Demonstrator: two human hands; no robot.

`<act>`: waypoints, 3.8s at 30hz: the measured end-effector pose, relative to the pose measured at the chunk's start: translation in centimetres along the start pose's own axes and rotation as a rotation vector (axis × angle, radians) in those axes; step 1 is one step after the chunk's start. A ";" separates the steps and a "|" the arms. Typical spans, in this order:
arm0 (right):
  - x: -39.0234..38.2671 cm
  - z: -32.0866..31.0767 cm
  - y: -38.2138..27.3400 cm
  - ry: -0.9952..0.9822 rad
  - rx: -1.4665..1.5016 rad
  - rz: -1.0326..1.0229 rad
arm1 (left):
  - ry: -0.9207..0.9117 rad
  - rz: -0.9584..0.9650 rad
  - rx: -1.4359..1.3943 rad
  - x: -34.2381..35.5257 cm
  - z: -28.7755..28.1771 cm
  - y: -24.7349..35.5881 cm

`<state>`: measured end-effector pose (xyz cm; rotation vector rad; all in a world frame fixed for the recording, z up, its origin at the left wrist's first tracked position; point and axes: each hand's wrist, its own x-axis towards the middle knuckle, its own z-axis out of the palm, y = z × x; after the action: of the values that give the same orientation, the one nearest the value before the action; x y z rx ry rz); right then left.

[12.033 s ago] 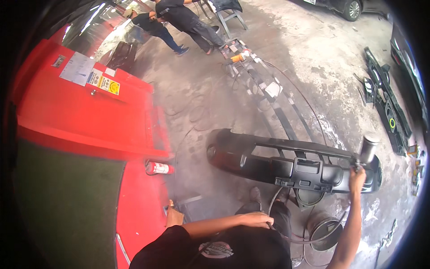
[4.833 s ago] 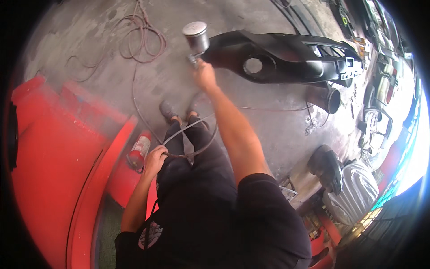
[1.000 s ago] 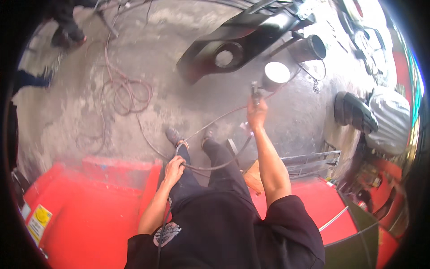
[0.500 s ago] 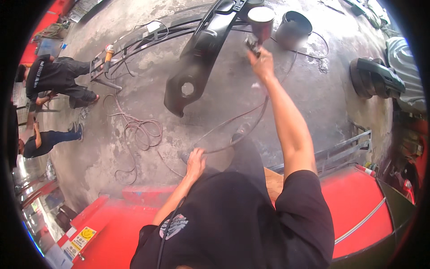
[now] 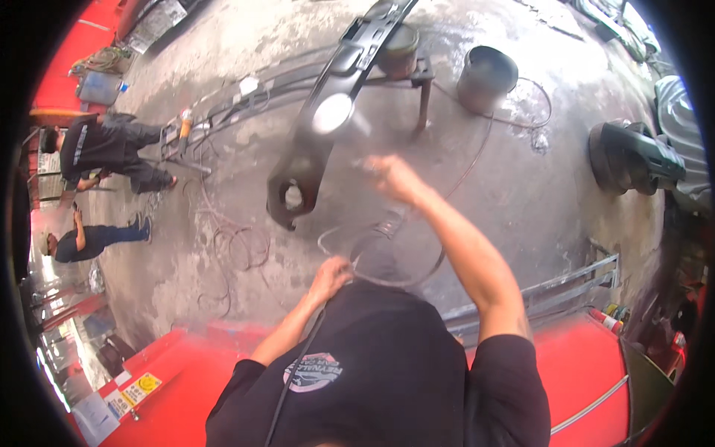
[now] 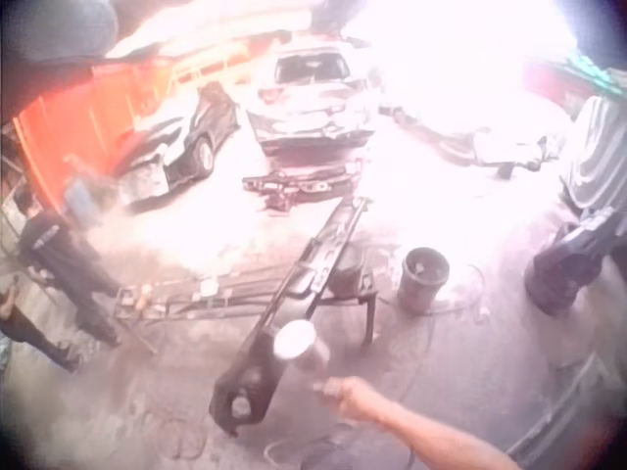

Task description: The person uses a spray gun to apply a coat of paint to a black car bumper mounted on a stand. They move the spray gun in steady, sweeping motions across the surface of the bumper, covering the entire area systematically. The person occasionally pauses to reposition the bumper or adjust their stance to reach different sections.

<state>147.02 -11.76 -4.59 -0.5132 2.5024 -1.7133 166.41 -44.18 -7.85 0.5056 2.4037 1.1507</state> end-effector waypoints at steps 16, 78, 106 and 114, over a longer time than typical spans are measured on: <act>22.5 -31.5 11.5 0.458 -0.458 0.196 | -0.067 -0.305 -0.288 24.6 2.0 11.7; 51.0 -81.3 48.8 0.106 0.004 0.546 | 0.277 -0.939 0.043 76.0 22.4 39.5; 65.3 -93.8 59.1 -0.422 0.468 0.557 | 0.487 -1.075 -0.010 107.7 28.7 63.5; 73.5 -91.9 79.3 -0.032 -0.404 0.424 | 0.515 -1.092 -0.056 112.1 25.8 56.7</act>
<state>37.17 73.50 -32.81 -0.0147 2.6877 -1.0524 93.16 60.92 -1.78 -1.1298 2.3885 0.8420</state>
